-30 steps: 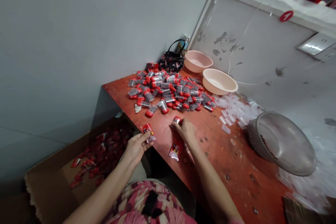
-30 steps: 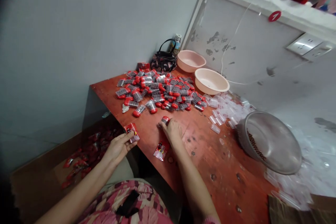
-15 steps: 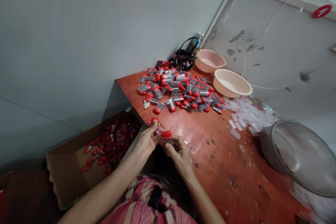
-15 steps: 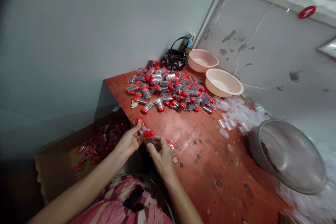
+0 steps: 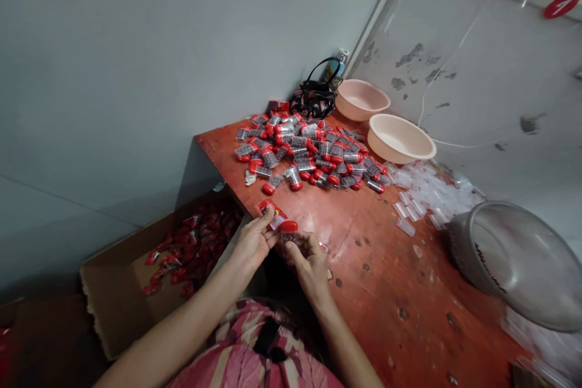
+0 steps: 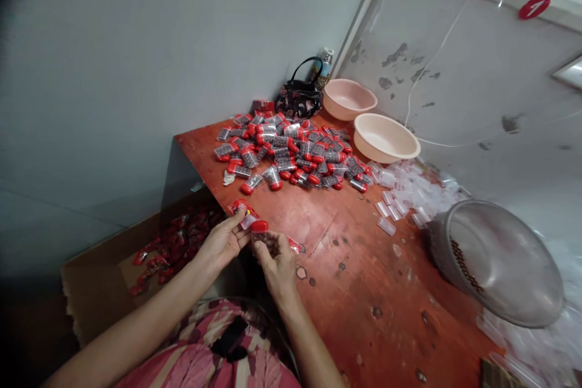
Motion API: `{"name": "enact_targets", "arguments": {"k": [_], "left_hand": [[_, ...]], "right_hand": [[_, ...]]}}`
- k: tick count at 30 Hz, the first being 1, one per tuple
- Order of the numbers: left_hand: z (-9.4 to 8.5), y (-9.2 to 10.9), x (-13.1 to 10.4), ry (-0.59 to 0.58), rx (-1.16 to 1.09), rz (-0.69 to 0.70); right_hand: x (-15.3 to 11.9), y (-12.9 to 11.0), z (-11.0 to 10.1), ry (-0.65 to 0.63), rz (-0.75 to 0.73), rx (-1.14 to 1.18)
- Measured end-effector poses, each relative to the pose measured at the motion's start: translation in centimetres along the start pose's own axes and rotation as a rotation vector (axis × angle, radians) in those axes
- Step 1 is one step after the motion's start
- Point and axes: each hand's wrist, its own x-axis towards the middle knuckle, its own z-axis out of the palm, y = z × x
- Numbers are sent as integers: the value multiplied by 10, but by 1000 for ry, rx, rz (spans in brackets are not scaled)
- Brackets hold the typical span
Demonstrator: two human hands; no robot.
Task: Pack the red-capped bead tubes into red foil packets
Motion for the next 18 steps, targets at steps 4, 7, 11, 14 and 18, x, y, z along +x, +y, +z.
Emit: {"name": "enact_targets", "arguments": {"k": [4, 7, 11, 14, 18], "left_hand": [[1, -2, 0, 7, -4, 2], [2, -4, -1, -21, 21, -5], [1, -5, -5, -110, 132, 30], [0, -4, -5, -181, 233, 85], [-5, -5, -5, -222, 296, 128]], "right_hand": [[1, 0, 0, -1, -11, -12], [2, 1, 1, -13, -8, -12], [3, 3, 3, -74, 38, 44], [4, 5, 4, -85, 67, 94], [4, 9, 5, -35, 11, 42]]}}
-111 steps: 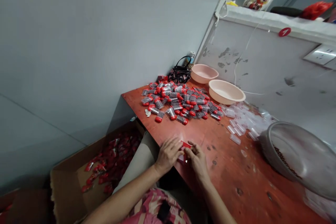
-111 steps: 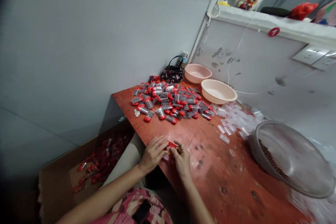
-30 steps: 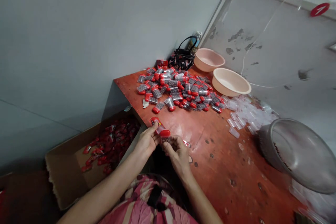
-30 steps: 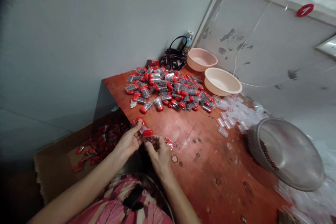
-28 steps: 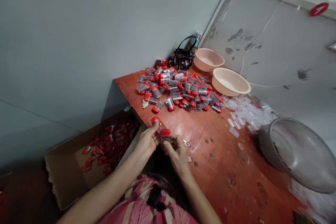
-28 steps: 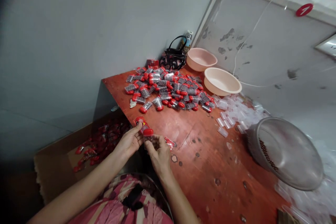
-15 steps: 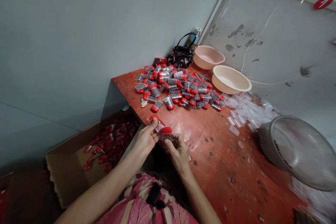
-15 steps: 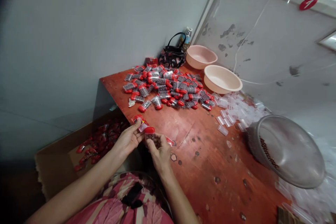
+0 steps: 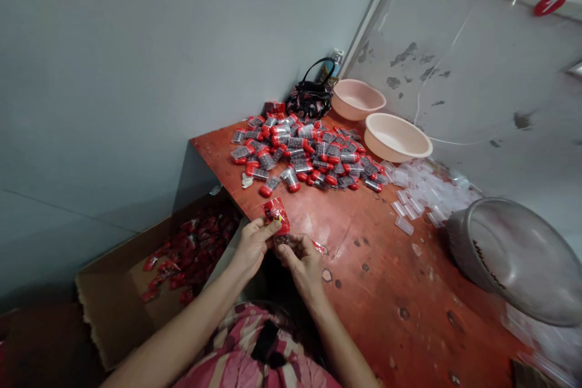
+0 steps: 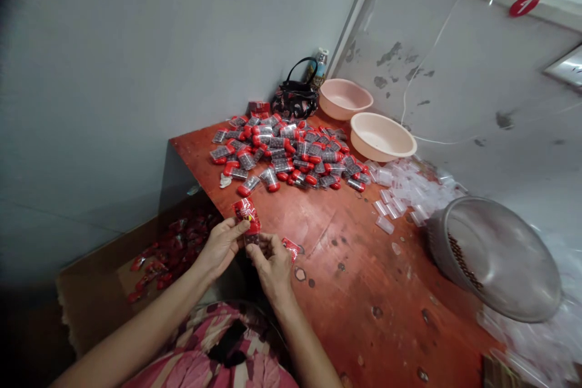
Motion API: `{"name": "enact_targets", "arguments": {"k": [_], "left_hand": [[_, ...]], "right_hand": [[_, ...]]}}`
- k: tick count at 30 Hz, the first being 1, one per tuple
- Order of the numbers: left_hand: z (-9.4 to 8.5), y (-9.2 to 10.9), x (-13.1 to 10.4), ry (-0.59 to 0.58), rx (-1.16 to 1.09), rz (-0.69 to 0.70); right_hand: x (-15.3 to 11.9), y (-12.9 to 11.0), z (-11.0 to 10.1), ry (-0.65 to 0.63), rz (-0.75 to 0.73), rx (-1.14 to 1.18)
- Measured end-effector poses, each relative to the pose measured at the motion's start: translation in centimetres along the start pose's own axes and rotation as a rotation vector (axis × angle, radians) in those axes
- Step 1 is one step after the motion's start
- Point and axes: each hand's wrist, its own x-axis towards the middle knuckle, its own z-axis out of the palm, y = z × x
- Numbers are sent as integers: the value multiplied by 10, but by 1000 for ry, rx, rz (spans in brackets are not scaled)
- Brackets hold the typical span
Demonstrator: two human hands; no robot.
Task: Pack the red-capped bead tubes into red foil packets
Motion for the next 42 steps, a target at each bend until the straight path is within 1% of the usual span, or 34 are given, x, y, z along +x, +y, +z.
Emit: {"name": "enact_targets", "arguments": {"k": [4, 8, 10, 13, 15, 19, 22, 26, 27, 30, 31, 36, 38, 40, 42], "left_hand": [[-3, 0, -2, -16, 77, -32], [-3, 4, -4, -75, 115, -114], [-3, 4, -5, -98, 111, -149], [0, 2, -7, -61, 112, -117], [2, -1, -10, -32, 105, -95], [4, -9, -15, -43, 49, -136], [4, -13, -19, -50, 32, -146], [-2, -12, -20, -78, 39, -173], [-4, -11, -19, -70, 30, -173], [-8, -6, -17, -5, -14, -148], [-9, -6, -18, 0, -25, -145], [-6, -10, -30, -50, -29, -184], [-6, -10, -35, -48, -40, -191], [-12, -6, -38, -44, -63, -190], [-27, 4, -38, 24, -121, -149]], "right_hand": [[0, 0, 1, 7, -29, 2], [3, 0, 0, -67, 70, 178], [3, 0, 0, -69, 89, 218], [1, 0, 1, 13, 20, 125], [-1, 0, 2, 32, 5, 94], [0, 1, 2, 2, 47, 168], [4, 2, 0, 11, 63, 211], [3, 1, -2, -25, 99, 317], [2, 1, -2, -40, 97, 328], [-5, -1, -3, -85, 54, 312], [-6, -2, -4, -91, 44, 304], [0, 0, 2, -9, 93, 323], [4, 0, 7, -13, 109, 310], [5, -3, 5, -26, 85, 234], [1, -6, -8, -9, -3, 60]]}}
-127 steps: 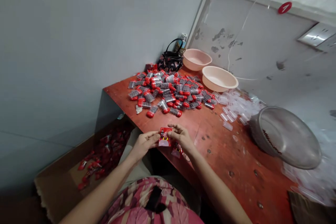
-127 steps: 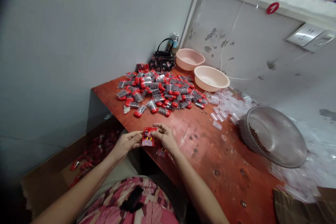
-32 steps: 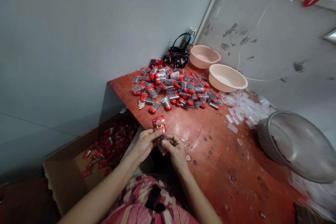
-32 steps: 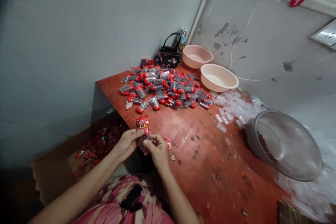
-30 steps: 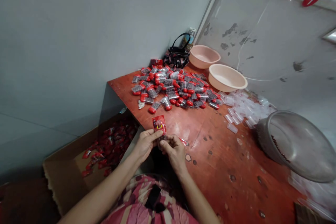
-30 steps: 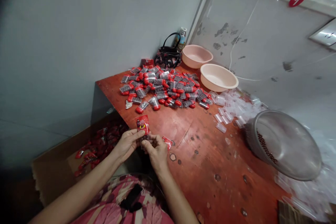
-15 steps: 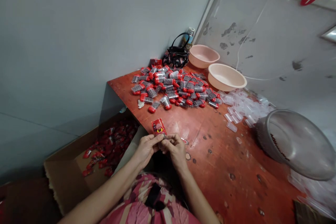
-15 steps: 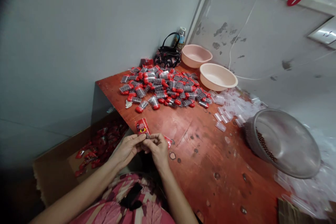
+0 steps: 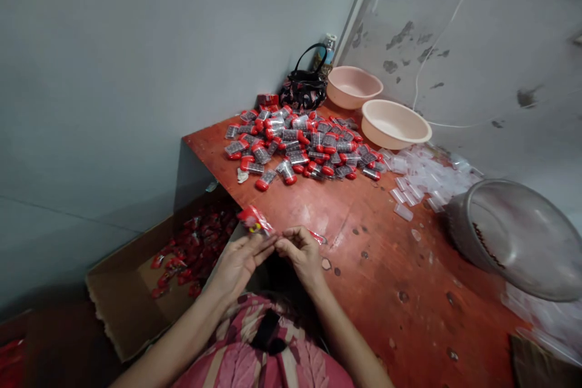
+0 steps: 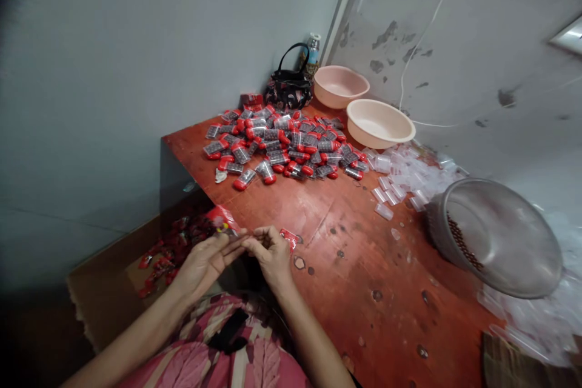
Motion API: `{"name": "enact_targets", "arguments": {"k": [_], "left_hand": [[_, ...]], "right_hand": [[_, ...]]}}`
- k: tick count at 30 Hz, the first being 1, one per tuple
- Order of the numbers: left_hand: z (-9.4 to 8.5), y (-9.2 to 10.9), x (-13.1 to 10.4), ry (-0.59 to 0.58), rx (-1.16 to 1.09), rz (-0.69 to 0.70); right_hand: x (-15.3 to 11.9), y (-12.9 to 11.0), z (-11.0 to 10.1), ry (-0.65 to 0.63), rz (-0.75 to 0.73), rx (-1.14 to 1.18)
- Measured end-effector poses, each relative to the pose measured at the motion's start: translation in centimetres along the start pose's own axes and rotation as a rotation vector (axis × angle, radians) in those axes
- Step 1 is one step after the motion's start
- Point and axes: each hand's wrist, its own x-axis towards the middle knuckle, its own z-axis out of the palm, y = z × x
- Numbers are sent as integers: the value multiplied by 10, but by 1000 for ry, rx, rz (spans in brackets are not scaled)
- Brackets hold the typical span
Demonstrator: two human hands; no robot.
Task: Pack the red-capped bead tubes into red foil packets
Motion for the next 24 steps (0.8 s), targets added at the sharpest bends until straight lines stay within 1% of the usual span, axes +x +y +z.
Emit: {"name": "enact_targets", "arguments": {"k": [2, 4, 5, 6, 7, 8, 9, 10, 11, 13, 14, 15, 16, 18, 21, 22, 23, 24], "left_hand": [[-20, 15, 0, 135, -88, 106], [-41, 27, 0, 249, -93, 222], [-48, 30, 0, 288, -67, 233], [-53, 31, 0, 313, -25, 239], [-54, 30, -1, 317, 42, 233], [-51, 26, -1, 307, 138, 236], [-45, 20, -1, 272, 270, 257], [-36, 13, 1, 220, 437, 307], [-26, 6, 3, 143, 634, 384], [-6, -8, 13, -68, 1030, 569], [1, -14, 20, -150, 1186, 646], [7, -18, 27, -192, 1312, 714], [10, -22, 35, -199, 1415, 763], [12, -27, 48, -167, 1561, 826], [9, -32, 58, -99, 1639, 875], [9, -34, 59, -83, 1636, 887], [8, -35, 59, -72, 1623, 896], [8, -36, 59, -66, 1604, 902]], "right_hand": [[-9, -2, -25, 20, -148, -270], [-21, 1, -56, 0, -312, -577], [-27, 5, -70, -23, -379, -724], [-32, 10, -81, -36, -417, -856], [-35, 17, -89, -59, -438, -969], [-36, 23, -93, -86, -445, -1060], [-35, 30, -94, -113, -444, -1128], [-32, 35, -91, -142, -445, -1173], [-26, 38, -87, -166, -448, -1200], [-12, 40, -76, -198, -461, -1218], [-4, 39, -71, -214, -472, -1215], [4, 37, -68, -231, -486, -1208], [11, 35, -66, -252, -503, -1198], [22, 30, -67, -293, -537, -1161], [26, 25, -74, -338, -545, -1032], [25, 24, -76, -324, -521, -966], [24, 22, -77, -283, -481, -891], [22, 20, -77, -215, -429, -808]]}}
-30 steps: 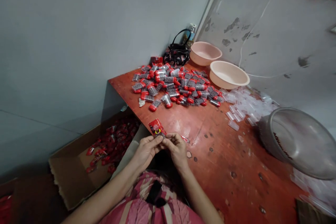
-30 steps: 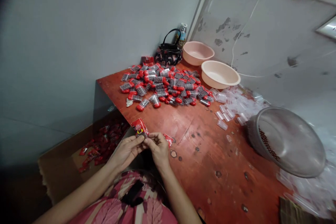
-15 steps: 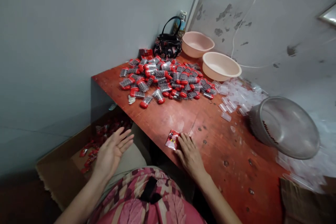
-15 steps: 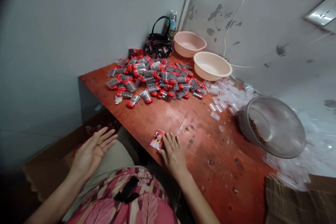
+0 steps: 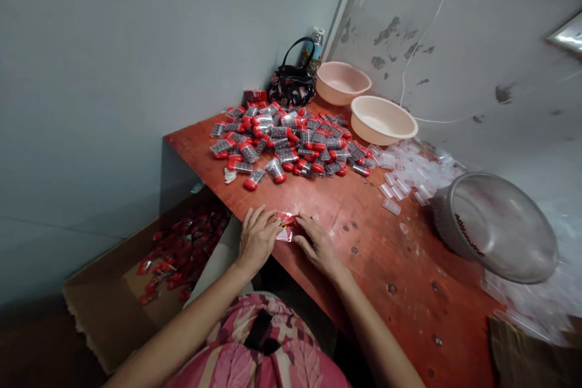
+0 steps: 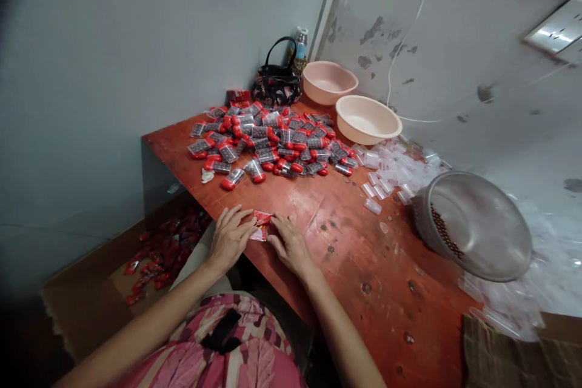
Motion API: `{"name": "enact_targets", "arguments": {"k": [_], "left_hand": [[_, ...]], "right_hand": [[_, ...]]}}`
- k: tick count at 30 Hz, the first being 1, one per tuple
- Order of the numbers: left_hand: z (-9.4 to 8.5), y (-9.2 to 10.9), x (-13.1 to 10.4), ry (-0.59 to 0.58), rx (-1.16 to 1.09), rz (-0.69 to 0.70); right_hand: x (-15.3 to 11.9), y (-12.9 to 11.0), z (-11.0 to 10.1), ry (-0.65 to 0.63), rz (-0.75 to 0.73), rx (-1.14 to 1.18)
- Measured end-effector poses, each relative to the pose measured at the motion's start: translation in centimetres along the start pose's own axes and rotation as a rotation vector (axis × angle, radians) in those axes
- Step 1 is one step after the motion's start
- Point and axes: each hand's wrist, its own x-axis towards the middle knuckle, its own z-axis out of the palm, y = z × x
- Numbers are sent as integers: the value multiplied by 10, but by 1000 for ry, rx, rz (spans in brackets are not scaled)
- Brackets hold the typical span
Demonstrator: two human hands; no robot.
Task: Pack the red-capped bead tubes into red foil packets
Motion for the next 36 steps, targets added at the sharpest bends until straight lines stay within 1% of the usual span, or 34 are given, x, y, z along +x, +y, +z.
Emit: {"name": "enact_targets", "arguments": {"k": [2, 4, 6, 8, 9, 11, 12, 14, 16, 17, 18, 20, 22, 23, 24, 25, 28, 29, 30, 31, 32, 34, 36], "left_hand": [[1, 2, -1, 24, -43, -17], [-1, 5, -1, 49, -105, -46], [-5, 11, 0, 62, -205, -63], [-11, 18, 1, 70, -361, -92], [-15, 21, 1, 78, -462, -140], [-23, 26, 1, 94, -692, -318], [-26, 27, 2, 81, -801, -422], [-30, 25, 2, 4, -977, -592], [-32, 22, 3, -85, -1085, -677], [-33, 19, 3, -109, -1122, -704], [-33, 17, 4, -112, -1150, -729], [-34, 14, 3, -80, -1170, -773], [-35, 10, 0, -23, -1170, -819], [-36, 8, -1, 7, -1177, -842], [-37, 6, -3, 35, -1192, -869], [-39, 4, -4, 56, -1214, -897], [-45, -1, -8, 111, -1299, -974], [-47, -3, -8, 128, -1327, -992], [-49, -4, -8, 145, -1354, -1003], [-51, -5, -7, 165, -1381, -1012], [-52, -5, -6, 187, -1409, -1020], [-53, -5, -4, 239, -1469, -1037], [-52, -5, -1, 293, -1542, -1048]], "right_hand": [[0, -7, 1, 142, 173, 179], [5, -16, 4, 245, 315, 398], [13, -24, 7, 277, 399, 631], [23, -31, 9, 283, 455, 814], [27, -33, 9, 283, 477, 878], [35, -37, 8, 268, 501, 956], [38, -38, 7, 245, 499, 975], [45, -39, 5, 140, 482, 972], [55, -38, 3, 2, 438, 875], [63, -37, 2, -40, 395, 781], [72, -35, 0, -50, 339, 653], [94, -30, -3, 6, 211, 298], [119, -26, -6, 50, 111, -152], [131, -25, -7, 43, 74, -349], [142, -24, -8, 23, 42, -493], [152, -23, -9, -16, -12, -587], [172, -19, -12, -210, -296, -692], [176, -17, -14, -271, -375, -717], [178, -15, -16, -317, -423, -736], [179, -12, -18, -340, -432, -742], [178, -9, -21, -339, -409, -732], [173, -3, -25, -315, -351, -709], [162, 0, -29, -275, -295, -684]]}}
